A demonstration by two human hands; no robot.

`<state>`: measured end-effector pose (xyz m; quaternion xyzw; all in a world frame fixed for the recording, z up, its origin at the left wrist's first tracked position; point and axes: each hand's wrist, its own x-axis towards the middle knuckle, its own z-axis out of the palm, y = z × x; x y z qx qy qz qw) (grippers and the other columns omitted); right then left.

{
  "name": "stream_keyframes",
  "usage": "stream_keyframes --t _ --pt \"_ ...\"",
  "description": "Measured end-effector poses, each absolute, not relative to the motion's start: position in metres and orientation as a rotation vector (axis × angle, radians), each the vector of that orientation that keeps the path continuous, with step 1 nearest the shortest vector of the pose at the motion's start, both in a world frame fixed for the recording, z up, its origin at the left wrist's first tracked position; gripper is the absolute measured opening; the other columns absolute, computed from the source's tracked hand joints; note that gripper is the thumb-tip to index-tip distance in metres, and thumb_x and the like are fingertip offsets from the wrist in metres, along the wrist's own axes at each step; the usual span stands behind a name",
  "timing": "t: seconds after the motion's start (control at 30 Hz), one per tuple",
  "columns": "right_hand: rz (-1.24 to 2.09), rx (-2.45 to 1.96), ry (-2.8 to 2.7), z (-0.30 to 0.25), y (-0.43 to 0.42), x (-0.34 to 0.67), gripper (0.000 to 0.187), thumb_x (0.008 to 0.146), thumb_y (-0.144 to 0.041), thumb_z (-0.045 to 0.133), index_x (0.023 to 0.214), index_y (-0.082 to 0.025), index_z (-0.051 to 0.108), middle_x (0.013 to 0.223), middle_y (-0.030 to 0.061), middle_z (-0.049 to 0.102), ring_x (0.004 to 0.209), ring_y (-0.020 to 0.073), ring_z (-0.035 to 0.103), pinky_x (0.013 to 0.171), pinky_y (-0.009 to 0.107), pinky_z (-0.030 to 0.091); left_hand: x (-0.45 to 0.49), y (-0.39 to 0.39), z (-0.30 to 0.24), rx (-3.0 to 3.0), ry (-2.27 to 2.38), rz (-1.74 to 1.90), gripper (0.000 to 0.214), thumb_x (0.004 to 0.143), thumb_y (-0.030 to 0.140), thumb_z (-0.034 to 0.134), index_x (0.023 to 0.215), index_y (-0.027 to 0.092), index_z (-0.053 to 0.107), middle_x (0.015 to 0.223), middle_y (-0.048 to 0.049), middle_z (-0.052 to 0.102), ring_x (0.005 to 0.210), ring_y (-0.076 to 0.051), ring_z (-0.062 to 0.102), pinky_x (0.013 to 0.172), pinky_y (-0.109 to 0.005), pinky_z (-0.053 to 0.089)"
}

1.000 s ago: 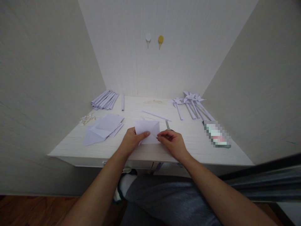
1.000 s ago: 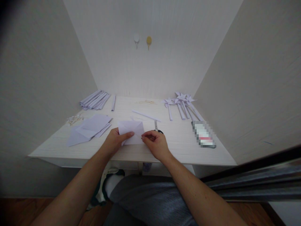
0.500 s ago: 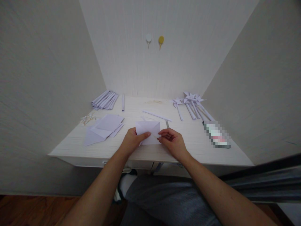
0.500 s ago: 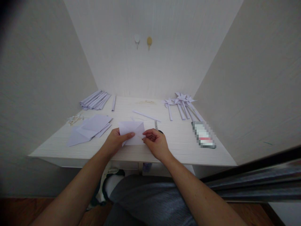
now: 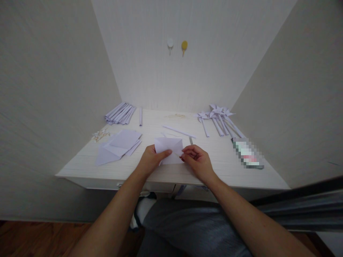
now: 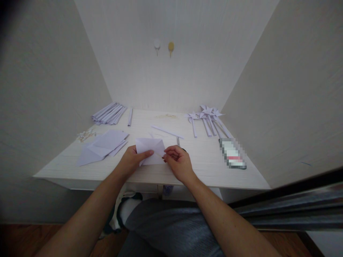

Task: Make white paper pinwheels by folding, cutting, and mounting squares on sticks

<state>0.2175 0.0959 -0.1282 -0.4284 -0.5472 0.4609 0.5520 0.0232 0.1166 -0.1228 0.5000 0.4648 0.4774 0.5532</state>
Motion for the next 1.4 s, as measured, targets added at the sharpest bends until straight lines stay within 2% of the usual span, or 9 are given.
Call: stream_keyframes --t 0.3,0.5,0.67,0.73,0.87,0.97,1.07,1.23,1.4 --pt "1.069 -1.028 -1.299 -0.129 0.098 0.218 0.019 0.068 -0.028 0.081 0.079 -0.022 0.067 0.074 0.0005 0.071 0.072 0.0166 0.068 0.069 0.03 0.055 0.023 0.116 -0.122 1.188 1.104 1.128 0.044 0.066 0.041 0.086 0.1 0.014 0.078 0.101 -0.0116 0.08 0.089 -0.028 0.073 0.079 -0.037 0.055" --pt "1.069 -1.035 -1.329 -0.129 0.094 0.216 0.021 0.068 -0.031 0.082 0.077 -0.021 0.066 0.071 0.0013 0.07 0.067 0.0168 0.066 0.063 0.029 0.053 0.023 0.116 -0.12 1.174 1.13 1.169 0.043 0.067 0.045 0.084 0.094 0.012 0.077 0.094 -0.0111 0.08 0.083 -0.027 0.072 0.075 -0.035 0.054" --pt "1.0 -1.003 -1.258 -0.128 0.093 0.217 0.039 0.073 -0.035 0.078 0.104 -0.026 0.055 0.097 0.0011 0.069 0.073 0.0138 0.064 0.069 0.028 0.053 0.024 0.113 -0.117 1.189 1.098 1.101 0.039 0.066 0.042 0.083 0.092 0.014 0.078 0.089 -0.0092 0.08 0.077 -0.026 0.072 0.072 -0.036 0.054" --pt "0.985 -1.001 -1.25 -0.128 0.093 0.217 0.046 0.074 -0.037 0.077 0.112 -0.028 0.052 0.099 0.0006 0.068 0.071 0.0136 0.063 0.067 0.028 0.053 0.025 0.11 -0.115 1.212 1.078 1.033 0.037 0.063 0.039 0.085 0.088 0.013 0.079 0.083 -0.0091 0.079 0.071 -0.026 0.071 0.067 -0.035 0.053" --pt "0.976 -1.025 -1.283 -0.127 0.093 0.217 0.033 0.075 -0.033 0.076 0.103 -0.026 0.061 0.078 -0.0016 0.066 0.066 0.0155 0.06 0.059 0.027 0.048 0.025 0.108 -0.111 1.266 1.039 0.944 0.033 0.062 0.035 0.086 0.086 0.014 0.079 0.081 -0.008 0.079 0.068 -0.025 0.07 0.065 -0.034 0.051" --pt "0.974 -1.039 -1.28 -0.127 0.092 0.217 0.026 0.074 -0.03 0.075 0.096 -0.025 0.062 0.065 -0.0047 0.061 0.058 0.015 0.057 0.054 0.027 0.045 0.025 0.109 -0.111 1.253 1.041 0.995 0.03 0.064 0.036 0.085 0.085 0.015 0.079 0.08 -0.0064 0.078 0.067 -0.023 0.068 0.064 -0.032 0.051" --pt "1.02 -1.037 -1.281 -0.127 0.092 0.217 0.027 0.072 -0.029 0.074 0.094 -0.025 0.059 0.066 -0.0048 0.066 0.058 0.0156 0.062 0.056 0.028 0.047 0.025 0.113 -0.115 1.172 1.075 1.116 0.031 0.062 0.037 0.086 0.081 0.015 0.076 0.072 -0.0038 0.075 0.061 -0.02 0.065 0.06 -0.03 0.049" --pt "1.104 -1.037 -1.274 -0.127 0.093 0.217 0.036 0.069 -0.031 0.079 0.094 -0.026 0.053 0.062 -0.0071 0.068 0.054 0.0163 0.066 0.057 0.028 0.051 0.025 0.118 -0.12 1.079 1.046 1.265 0.048 0.058 0.041 0.087 0.097 0.019 0.069 0.075 0.0006 0.073 0.061 -0.017 0.065 0.064 -0.03 0.051" --pt "1.148 -1.027 -1.252 -0.123 0.093 0.217 0.046 0.07 -0.036 0.08 0.099 -0.028 0.046 0.059 -0.0104 0.066 0.054 0.0167 0.068 0.056 0.027 0.052 0.025 0.114 -0.116 1.174 1.042 1.111 0.035 0.062 0.043 0.086 0.081 0.015 0.074 0.077 -0.0059 0.077 0.067 -0.021 0.067 0.066 -0.032 0.052"
